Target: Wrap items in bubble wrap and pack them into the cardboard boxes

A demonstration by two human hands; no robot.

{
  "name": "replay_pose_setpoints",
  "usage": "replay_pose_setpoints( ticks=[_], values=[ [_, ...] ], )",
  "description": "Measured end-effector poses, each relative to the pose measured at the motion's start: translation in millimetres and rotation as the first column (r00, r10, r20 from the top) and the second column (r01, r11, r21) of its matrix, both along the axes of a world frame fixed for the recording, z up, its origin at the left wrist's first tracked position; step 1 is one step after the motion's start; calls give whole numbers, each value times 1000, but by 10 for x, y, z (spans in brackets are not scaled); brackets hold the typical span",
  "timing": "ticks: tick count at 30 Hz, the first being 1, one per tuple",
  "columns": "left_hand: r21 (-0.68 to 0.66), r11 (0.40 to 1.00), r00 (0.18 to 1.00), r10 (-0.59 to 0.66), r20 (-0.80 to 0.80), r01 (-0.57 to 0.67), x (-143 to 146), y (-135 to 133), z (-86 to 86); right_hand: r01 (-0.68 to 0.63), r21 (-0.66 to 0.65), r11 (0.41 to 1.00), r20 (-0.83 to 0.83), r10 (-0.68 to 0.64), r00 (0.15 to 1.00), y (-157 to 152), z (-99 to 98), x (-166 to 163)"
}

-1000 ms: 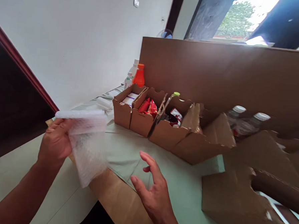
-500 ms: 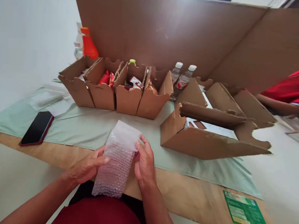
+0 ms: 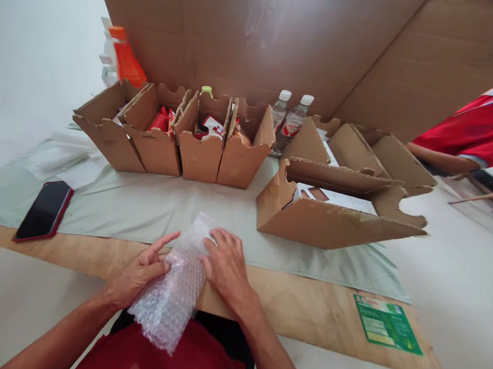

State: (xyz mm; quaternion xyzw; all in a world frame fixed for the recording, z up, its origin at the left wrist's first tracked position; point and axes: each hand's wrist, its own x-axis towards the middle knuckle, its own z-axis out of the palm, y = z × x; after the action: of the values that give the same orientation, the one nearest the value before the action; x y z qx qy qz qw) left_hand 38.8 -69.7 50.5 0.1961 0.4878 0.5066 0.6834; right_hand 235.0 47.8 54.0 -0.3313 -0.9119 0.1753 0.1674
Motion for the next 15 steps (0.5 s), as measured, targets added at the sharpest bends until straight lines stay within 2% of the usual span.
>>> replay_pose_setpoints(
  ticks=[3, 6, 9, 11, 13, 15],
  values=[
    [-38, 998, 991, -49, -122, 45, -80, -62, 15, 32, 19, 999, 2, -32, 999, 182, 89, -19],
    [-98, 995, 982, -53, -180, 36, -167, -119, 31, 83, 12, 996, -38, -83, 996, 283, 266, 62],
    [-121, 992, 978, -52, -201, 28, -209, -147, 53, -8, -3, 1000, -19, 8, 1000, 187, 350, 75],
    [-126, 991, 973, -65, -222, 37, -207, -150, 67, -78, 31, 996, 69, 76, 995, 51, 280, 20],
    [-147, 988, 966, -84, -246, 48, -189, -148, 72, -81, 80, 993, 139, 70, 988, -52, 151, -44],
    [-180, 982, 963, -105, -249, 60, -171, -152, 66, -57, 94, 994, 139, 43, 989, -56, 59, -70]
  ],
)
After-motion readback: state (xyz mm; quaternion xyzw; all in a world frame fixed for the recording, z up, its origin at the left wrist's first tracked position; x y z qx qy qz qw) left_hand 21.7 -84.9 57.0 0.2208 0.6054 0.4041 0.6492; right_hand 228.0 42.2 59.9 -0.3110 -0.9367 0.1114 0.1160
